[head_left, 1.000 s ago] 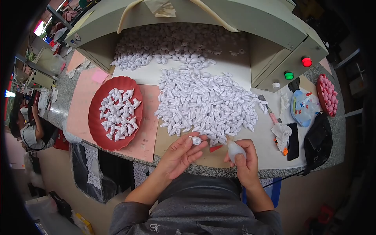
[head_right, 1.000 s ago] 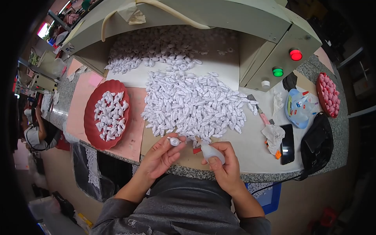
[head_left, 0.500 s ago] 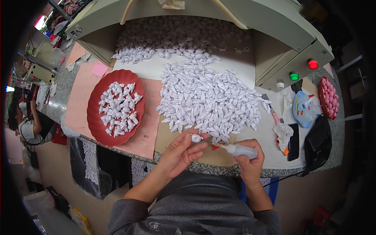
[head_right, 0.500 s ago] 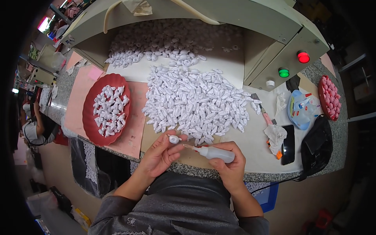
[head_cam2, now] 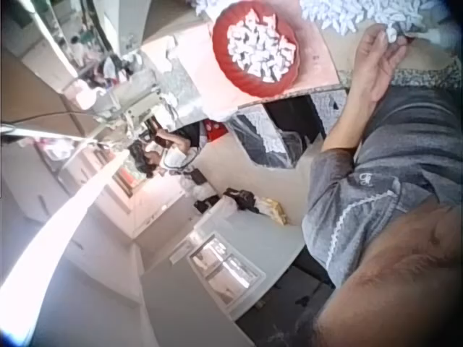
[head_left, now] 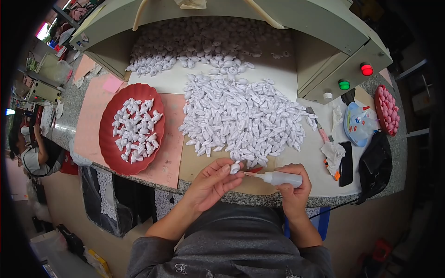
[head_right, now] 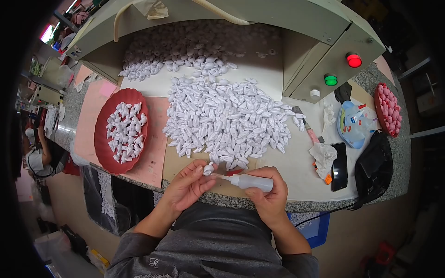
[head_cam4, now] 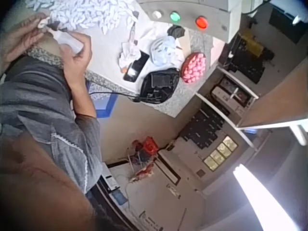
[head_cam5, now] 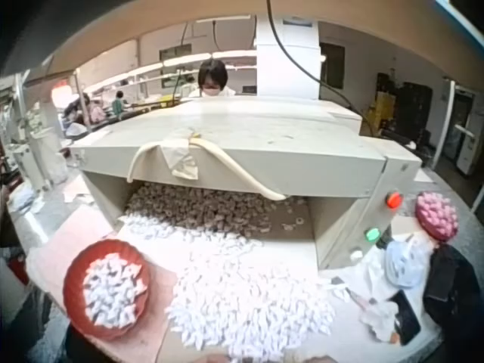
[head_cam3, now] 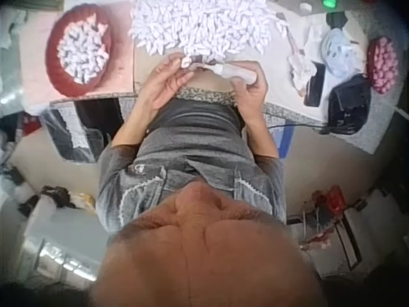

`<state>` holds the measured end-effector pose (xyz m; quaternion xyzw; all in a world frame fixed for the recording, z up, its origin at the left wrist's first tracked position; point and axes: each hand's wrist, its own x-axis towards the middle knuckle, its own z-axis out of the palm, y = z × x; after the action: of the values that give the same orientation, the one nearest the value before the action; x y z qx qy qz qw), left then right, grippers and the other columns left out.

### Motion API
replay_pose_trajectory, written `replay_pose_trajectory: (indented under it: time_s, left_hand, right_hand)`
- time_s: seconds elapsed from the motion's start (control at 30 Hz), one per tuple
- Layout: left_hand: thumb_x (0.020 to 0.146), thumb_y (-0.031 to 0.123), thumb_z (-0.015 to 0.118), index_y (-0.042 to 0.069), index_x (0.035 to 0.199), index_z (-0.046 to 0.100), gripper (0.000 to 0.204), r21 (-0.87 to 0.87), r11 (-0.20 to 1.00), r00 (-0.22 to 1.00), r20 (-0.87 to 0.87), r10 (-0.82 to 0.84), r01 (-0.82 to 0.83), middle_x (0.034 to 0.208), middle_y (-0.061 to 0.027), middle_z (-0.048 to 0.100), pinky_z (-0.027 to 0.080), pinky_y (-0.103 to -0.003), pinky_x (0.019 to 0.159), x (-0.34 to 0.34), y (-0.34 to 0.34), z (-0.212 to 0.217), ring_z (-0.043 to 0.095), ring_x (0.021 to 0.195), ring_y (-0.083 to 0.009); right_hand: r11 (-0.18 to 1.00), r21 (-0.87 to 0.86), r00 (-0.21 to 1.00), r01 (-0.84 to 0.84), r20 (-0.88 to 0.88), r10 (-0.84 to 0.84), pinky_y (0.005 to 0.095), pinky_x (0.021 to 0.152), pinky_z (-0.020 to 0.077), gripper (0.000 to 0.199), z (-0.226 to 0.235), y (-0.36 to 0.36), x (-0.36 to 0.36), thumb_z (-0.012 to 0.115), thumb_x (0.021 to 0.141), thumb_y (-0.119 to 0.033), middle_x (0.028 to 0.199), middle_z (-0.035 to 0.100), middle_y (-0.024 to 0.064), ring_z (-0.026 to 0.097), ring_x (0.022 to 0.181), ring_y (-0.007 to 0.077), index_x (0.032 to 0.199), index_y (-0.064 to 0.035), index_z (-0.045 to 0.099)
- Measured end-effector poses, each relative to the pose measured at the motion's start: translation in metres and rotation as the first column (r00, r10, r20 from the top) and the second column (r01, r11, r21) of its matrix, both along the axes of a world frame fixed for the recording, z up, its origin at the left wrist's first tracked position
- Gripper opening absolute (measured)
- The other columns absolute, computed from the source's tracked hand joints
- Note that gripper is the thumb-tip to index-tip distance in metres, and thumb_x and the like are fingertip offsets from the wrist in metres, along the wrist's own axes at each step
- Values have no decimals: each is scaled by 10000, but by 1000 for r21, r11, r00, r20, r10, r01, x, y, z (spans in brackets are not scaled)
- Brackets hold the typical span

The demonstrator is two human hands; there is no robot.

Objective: The recorder is gluing and assembling small white components on a workbench in a production environment.

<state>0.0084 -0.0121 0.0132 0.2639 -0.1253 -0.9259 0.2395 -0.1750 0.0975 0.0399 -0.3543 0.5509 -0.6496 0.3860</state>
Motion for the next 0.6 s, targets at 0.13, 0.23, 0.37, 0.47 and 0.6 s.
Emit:
replay_pose_trajectory:
  time_s: [0.13, 0.23, 0.37, 0.47, 0.6]
  left_hand:
    - [918, 82, 487, 74, 1250, 479, 332, 41, 999, 998, -61, -20, 23, 1170, -115, 552, 494, -319, 888, -1, 1, -3, 588, 971, -175]
    - [919, 82, 487, 80, 1298, 440, 382, 41, 998, 997, -67, -35, 38, 1169, -97, 549, 484, -312, 896, -1, 2, -4, 570, 965, -155]
    - [917, 81, 490, 63, 1297, 433, 385, 63, 998, 1000, -7, -23, 24, 1164, -93, 554, 492, -308, 878, -3, 3, -2, 580, 965, -157]
    - [915, 128, 517, 47, 1305, 424, 409, 35, 997, 998, -11, -63, 64, 1165, -55, 564, 464, -306, 905, -2, 3, -7, 566, 993, -137]
    - [914, 124, 518, 52, 1305, 424, 409, 35, 997, 998, -9, -62, 62, 1160, -56, 568, 470, -311, 905, -2, 4, -8, 574, 991, -144]
  right_hand:
    - [995, -103, 973, -7, -230, -17, 268, 665, 445, 336, -5, 2, -5, 720, 771, -197, 881, 602, 102, 559, 761, 148, 977, 7, 550]
    - [989, -151, 919, -8, -390, -52, 274, 628, 446, 351, -3, 0, -5, 752, 735, -196, 865, 612, 114, 561, 713, 173, 957, 3, 566]
    - [984, -177, 860, -1, -503, -89, 283, 576, 441, 385, -3, -1, -5, 797, 671, -204, 819, 625, 106, 553, 649, 208, 924, -6, 585]
    - [983, -182, 792, -28, -604, -89, 298, 551, 434, 395, -1, -3, -7, 810, 644, -200, 784, 622, 102, 550, 627, 224, 912, -9, 592]
    - [982, -190, 753, -24, -650, -107, 311, 539, 431, 410, 2, -4, -5, 817, 624, -199, 763, 619, 106, 544, 613, 236, 912, -10, 594]
